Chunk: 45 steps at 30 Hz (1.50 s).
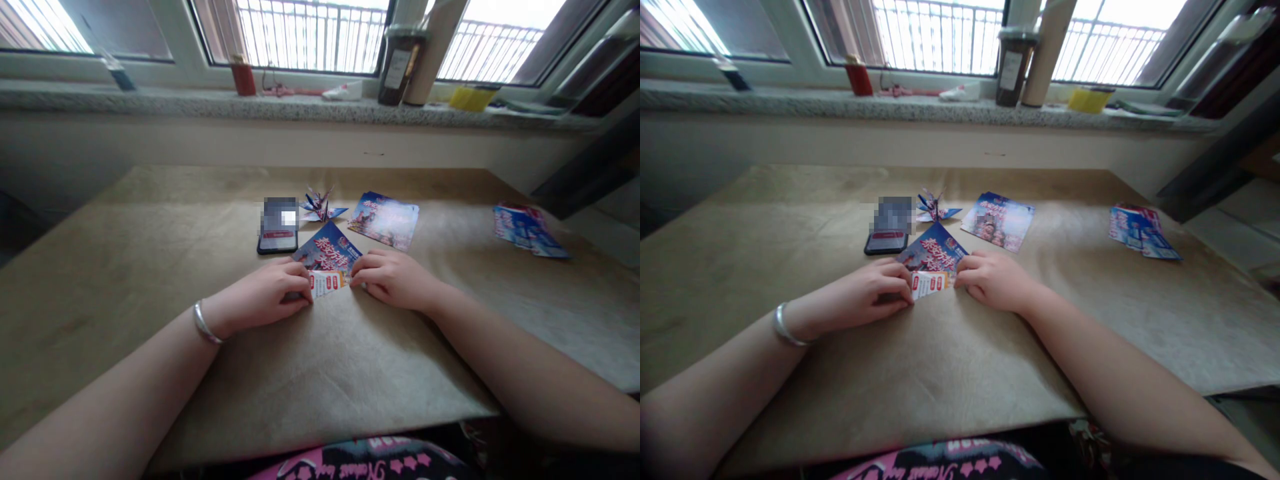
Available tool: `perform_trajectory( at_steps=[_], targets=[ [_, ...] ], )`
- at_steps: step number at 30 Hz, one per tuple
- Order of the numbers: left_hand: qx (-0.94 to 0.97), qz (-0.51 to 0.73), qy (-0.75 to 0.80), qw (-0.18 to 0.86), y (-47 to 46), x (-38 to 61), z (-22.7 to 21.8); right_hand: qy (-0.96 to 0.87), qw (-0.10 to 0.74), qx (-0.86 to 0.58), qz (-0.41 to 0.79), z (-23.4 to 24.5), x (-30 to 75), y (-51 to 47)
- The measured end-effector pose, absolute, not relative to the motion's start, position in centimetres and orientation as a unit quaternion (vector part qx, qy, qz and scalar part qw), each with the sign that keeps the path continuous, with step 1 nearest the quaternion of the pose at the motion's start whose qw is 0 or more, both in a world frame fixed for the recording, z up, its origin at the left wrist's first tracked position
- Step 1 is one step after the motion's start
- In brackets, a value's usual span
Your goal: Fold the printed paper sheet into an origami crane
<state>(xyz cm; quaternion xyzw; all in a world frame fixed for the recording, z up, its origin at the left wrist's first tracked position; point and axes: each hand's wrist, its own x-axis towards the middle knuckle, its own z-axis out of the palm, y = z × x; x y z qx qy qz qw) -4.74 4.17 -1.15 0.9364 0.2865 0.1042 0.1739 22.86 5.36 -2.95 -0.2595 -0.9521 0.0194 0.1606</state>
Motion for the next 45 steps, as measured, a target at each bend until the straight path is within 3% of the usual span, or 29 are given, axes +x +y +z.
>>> perform_trajectory(
  at_steps=[8,30,40,45],
  targets=[
    [0.933,0.098,0.31,0.155,4.4,-4.8,-1.7,-0.944,0.176,-0.281,0.01,-3.0,24.0,5.9],
    [0.944,0.106,0.308,0.055,3.7,-4.4,-1.7,-0.92,0.106,-0.376,0.003,-2.2,26.3,6.6],
    [0.953,0.11,0.281,0.024,3.7,-4.5,-1.9,-0.886,0.233,-0.399,0.037,-2.9,23.8,5.7],
    [0.958,0.123,0.255,0.052,3.6,-4.3,-2.1,-0.91,0.232,-0.342,0.035,-2.7,22.1,4.7]
  ],
)
